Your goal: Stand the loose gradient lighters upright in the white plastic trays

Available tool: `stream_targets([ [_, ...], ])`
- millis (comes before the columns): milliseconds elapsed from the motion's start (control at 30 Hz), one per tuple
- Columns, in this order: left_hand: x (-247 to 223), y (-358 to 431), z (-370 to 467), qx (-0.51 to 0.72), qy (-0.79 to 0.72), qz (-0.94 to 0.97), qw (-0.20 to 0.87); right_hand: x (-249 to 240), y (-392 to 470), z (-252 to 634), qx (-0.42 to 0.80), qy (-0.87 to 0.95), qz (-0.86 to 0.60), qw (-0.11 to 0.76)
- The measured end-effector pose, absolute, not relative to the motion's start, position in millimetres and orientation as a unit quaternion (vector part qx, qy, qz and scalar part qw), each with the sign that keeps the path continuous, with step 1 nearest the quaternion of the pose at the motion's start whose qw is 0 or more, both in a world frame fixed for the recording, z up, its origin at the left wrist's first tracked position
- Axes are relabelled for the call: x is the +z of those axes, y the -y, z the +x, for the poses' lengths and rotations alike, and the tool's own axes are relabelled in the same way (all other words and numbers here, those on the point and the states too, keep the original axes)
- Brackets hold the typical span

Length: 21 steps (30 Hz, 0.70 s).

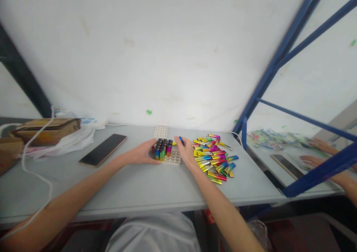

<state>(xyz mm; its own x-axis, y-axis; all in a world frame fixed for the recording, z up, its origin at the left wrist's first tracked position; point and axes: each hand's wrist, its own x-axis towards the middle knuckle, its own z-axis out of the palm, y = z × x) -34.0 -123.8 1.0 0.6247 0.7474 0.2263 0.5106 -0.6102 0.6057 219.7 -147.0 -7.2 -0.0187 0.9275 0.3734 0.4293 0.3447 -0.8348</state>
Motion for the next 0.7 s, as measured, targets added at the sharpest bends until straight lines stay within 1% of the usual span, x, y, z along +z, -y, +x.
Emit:
stream_targets([
  [100, 1.1, 124.1, -34.1, 0.235, -0.363, 0.865, 0.254, -11.7, 146.0, 220.0, 0.212, 0.631, -0.547, 0.508],
  [333, 2.7, 124.7, -34.0, 0.238, -0.363, 0.865, 0.251, -10.4, 149.5, 218.7, 0.175, 0.634, -0.569, 0.493],
  [600, -0.5, 123.3, -34.5, 0.236, -0.359, 0.867, 0.252, 3.0, 160.5, 222.1, 0.187, 0.673, -0.516, 0.496],
  [700, -0.5, 123.8, -34.7, 0.24, -0.355, 0.868, 0.252, 10.1, 166.3, 226.0, 0.125, 0.713, -0.473, 0.503],
])
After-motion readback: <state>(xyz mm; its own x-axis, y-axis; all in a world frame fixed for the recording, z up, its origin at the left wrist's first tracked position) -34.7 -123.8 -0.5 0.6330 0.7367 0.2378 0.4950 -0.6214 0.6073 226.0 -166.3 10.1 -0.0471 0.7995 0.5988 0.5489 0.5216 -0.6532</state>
